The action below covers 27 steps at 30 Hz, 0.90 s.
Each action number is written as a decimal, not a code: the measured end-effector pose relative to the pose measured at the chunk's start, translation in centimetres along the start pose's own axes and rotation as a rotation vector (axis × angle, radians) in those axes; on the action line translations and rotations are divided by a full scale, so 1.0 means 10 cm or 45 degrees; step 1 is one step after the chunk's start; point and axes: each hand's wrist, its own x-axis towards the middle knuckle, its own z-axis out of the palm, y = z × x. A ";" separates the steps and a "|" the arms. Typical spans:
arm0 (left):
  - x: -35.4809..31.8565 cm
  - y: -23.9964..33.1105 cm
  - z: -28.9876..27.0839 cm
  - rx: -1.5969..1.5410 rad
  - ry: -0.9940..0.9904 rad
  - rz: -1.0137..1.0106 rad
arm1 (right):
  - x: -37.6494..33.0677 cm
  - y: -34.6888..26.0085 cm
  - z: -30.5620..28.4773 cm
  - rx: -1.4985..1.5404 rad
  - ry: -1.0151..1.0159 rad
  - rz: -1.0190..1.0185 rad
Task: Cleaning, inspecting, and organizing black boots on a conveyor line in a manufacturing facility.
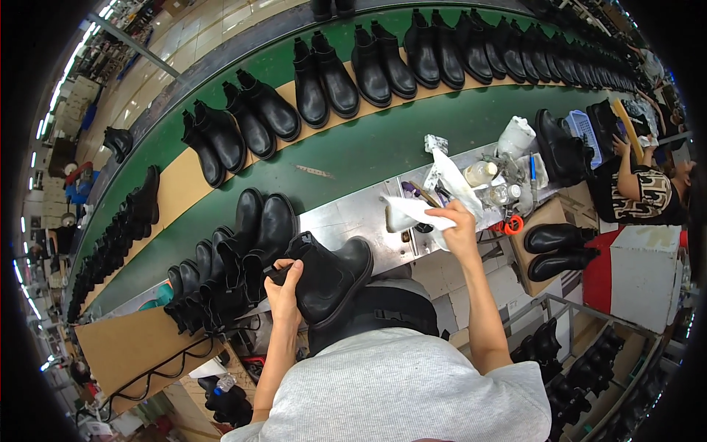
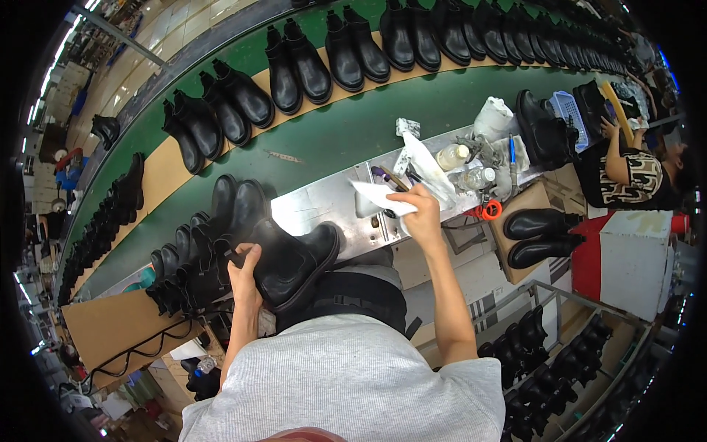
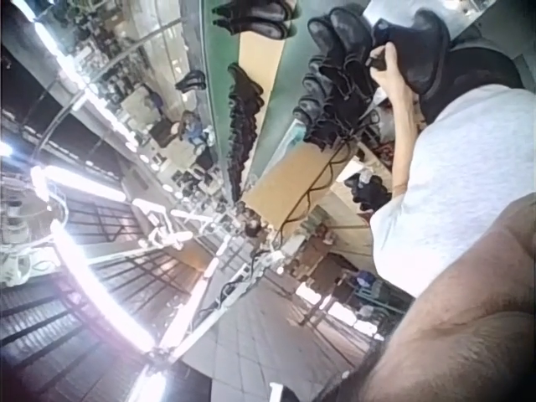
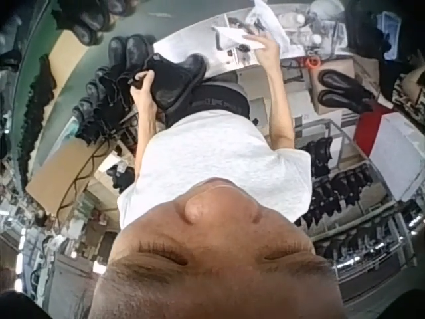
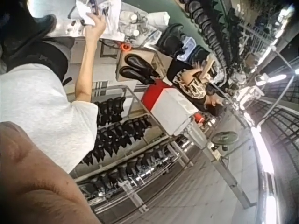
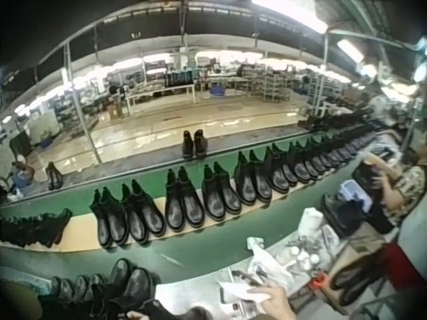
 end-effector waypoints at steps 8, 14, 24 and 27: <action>-0.03 0.04 -0.02 0.174 -0.165 0.059 | -0.35 1.15 -0.51 1.787 0.883 0.417; -0.06 0.04 0.03 0.032 -0.090 -0.001 | 0.08 1.39 -0.89 1.034 0.719 0.768; 0.00 -0.03 -0.02 -0.049 0.115 -0.001 | -0.64 1.22 -0.03 -0.148 0.617 0.110; 0.04 -0.07 -0.07 -0.054 0.141 -0.044 | -0.12 1.47 -0.63 0.537 0.636 0.594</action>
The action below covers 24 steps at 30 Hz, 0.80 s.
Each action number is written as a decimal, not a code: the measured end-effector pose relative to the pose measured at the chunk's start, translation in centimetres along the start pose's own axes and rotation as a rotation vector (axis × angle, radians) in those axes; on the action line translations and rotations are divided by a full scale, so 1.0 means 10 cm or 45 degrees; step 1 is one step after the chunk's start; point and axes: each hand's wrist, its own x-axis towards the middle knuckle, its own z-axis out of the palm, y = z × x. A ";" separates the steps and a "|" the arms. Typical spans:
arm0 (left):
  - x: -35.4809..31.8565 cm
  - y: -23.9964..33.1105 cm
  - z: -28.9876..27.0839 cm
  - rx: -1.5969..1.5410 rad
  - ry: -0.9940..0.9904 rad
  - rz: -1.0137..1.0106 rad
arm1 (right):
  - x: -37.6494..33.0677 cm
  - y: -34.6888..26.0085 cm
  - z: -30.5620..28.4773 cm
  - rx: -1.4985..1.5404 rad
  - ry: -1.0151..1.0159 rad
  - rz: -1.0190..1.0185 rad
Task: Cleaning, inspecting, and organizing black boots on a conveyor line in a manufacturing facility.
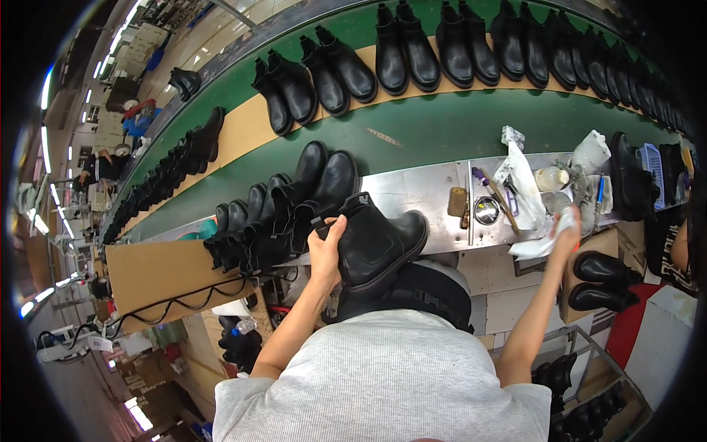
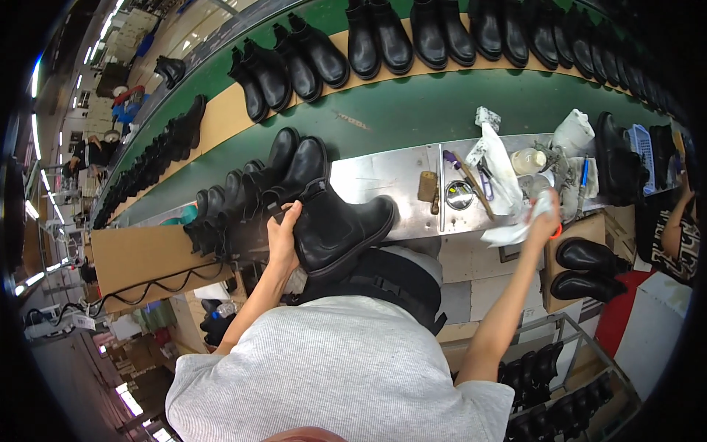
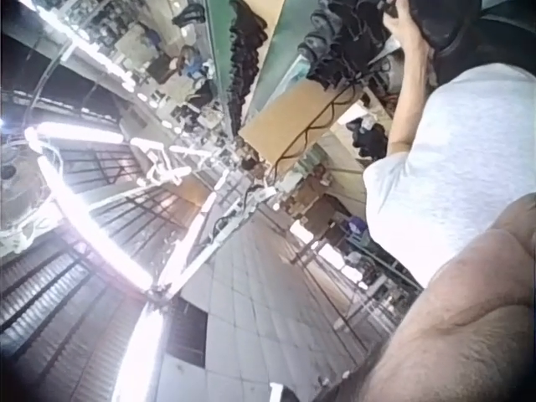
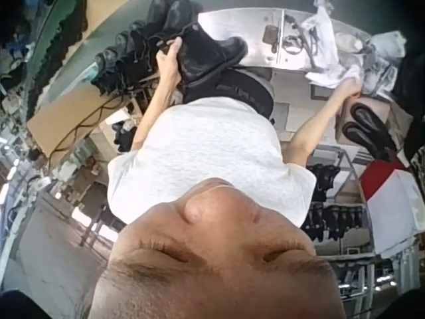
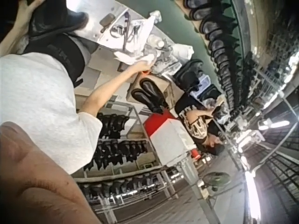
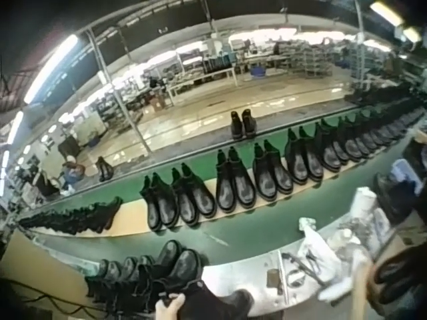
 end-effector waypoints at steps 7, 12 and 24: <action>-0.02 -0.05 -0.01 0.045 0.131 0.018 | -0.27 -1.12 0.53 -0.407 -0.442 -0.106; -0.06 -0.02 0.07 0.040 0.048 0.022 | -1.70 -1.36 1.98 0.216 -1.721 -0.045; -0.05 -0.08 -0.01 -0.041 0.079 0.017 | -2.06 -1.29 2.41 0.150 -1.721 -0.147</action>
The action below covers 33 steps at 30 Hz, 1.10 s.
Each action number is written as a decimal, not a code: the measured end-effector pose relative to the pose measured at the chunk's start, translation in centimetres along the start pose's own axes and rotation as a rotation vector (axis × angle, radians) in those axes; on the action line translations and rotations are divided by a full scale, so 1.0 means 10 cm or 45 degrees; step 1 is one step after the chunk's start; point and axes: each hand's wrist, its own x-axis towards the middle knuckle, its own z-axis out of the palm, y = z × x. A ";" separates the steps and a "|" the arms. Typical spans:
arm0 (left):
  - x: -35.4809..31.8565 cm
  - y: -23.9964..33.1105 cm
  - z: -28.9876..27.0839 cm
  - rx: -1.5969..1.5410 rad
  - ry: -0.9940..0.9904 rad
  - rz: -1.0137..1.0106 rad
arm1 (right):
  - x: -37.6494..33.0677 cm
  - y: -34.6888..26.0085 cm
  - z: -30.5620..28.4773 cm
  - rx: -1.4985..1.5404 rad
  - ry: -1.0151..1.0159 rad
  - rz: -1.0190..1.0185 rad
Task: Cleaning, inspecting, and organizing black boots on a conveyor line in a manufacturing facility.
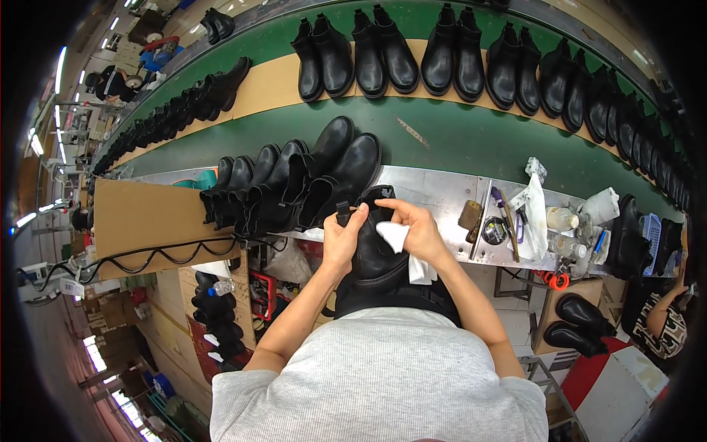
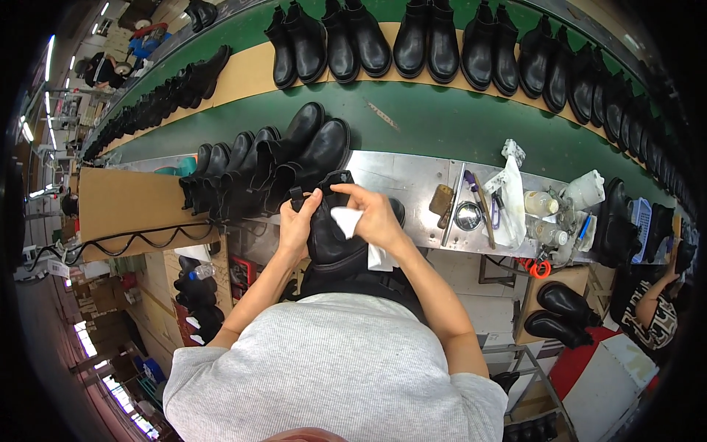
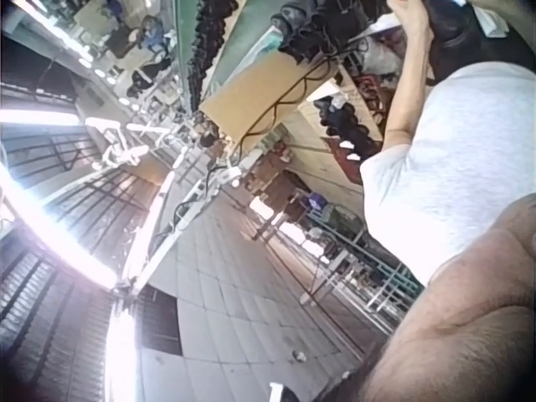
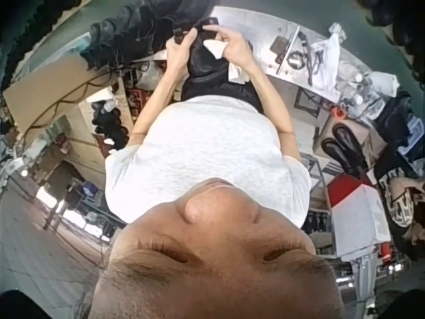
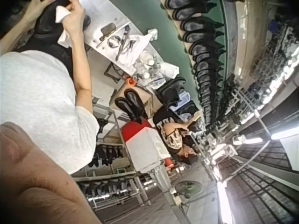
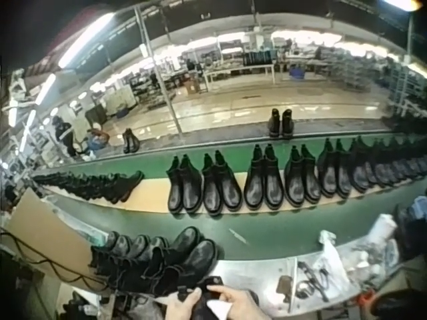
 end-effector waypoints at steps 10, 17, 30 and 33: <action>-0.01 0.00 0.03 0.000 -0.093 -0.055 | 0.11 -0.22 -0.23 -0.373 -0.126 -0.351; 0.03 -0.02 0.03 0.045 -0.101 -0.004 | 0.17 -0.35 -0.22 -0.452 -0.214 -0.470; 0.05 0.00 0.04 0.008 -0.112 -0.035 | 0.36 -0.23 -0.27 -0.533 -0.340 -0.526; 0.02 -0.03 0.02 -0.029 -0.034 -0.007 | 0.23 -0.33 -0.18 -0.486 -0.278 -0.518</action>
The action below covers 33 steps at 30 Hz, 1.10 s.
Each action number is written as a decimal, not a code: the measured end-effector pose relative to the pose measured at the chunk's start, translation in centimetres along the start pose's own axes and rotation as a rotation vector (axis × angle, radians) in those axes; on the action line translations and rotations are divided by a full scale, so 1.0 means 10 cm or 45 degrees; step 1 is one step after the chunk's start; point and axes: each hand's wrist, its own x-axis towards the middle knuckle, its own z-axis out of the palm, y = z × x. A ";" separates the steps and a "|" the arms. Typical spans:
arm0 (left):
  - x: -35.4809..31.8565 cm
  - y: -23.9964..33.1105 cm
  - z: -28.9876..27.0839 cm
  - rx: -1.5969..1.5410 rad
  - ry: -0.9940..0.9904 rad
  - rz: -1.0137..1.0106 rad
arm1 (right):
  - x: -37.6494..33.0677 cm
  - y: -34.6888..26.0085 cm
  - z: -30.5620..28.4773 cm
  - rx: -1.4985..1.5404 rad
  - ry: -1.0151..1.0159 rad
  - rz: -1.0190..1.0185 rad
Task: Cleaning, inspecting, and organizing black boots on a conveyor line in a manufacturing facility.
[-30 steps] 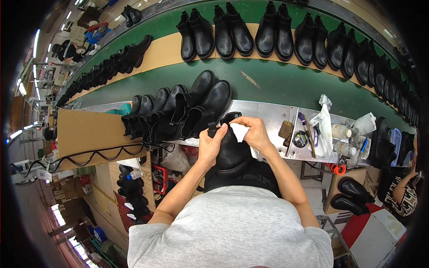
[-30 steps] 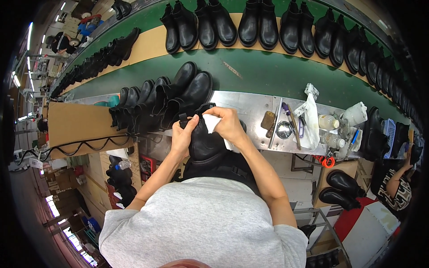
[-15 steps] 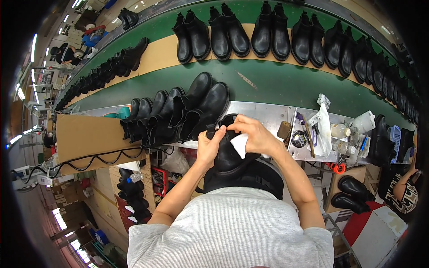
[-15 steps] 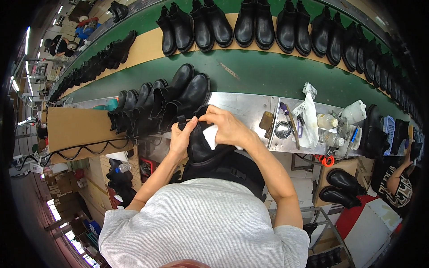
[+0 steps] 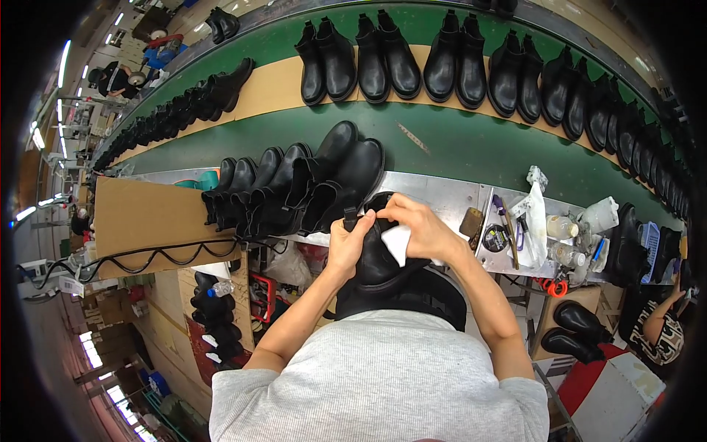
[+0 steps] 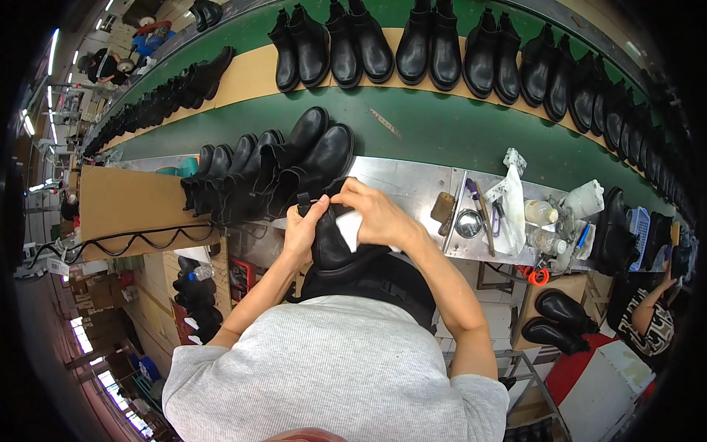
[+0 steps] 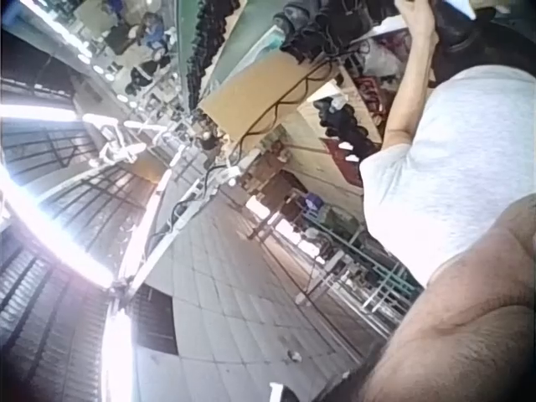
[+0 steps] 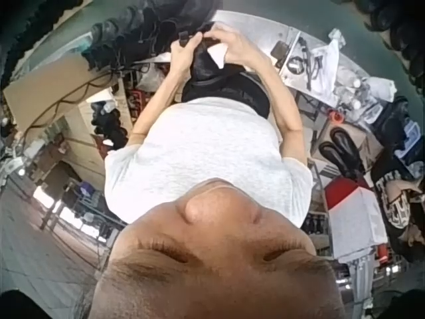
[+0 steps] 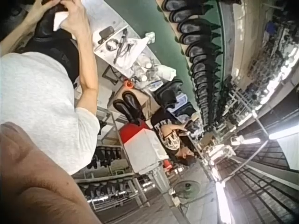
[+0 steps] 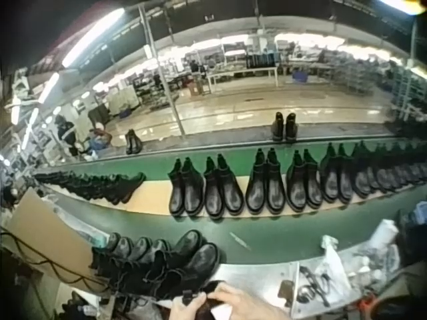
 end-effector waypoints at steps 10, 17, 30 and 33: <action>0.04 -0.01 -0.03 0.042 -0.046 -0.001 | -0.04 0.00 0.02 0.019 0.023 0.090; 0.02 -0.03 -0.03 -0.005 -0.059 -0.014 | -0.08 -0.04 0.12 0.035 0.185 0.082; 0.05 -0.05 -0.11 -0.043 -0.168 -0.012 | -0.32 -0.03 0.40 0.765 0.444 0.791; 0.02 -0.02 -0.07 -0.093 -0.085 -0.086 | -0.22 -0.02 0.41 0.668 0.424 0.869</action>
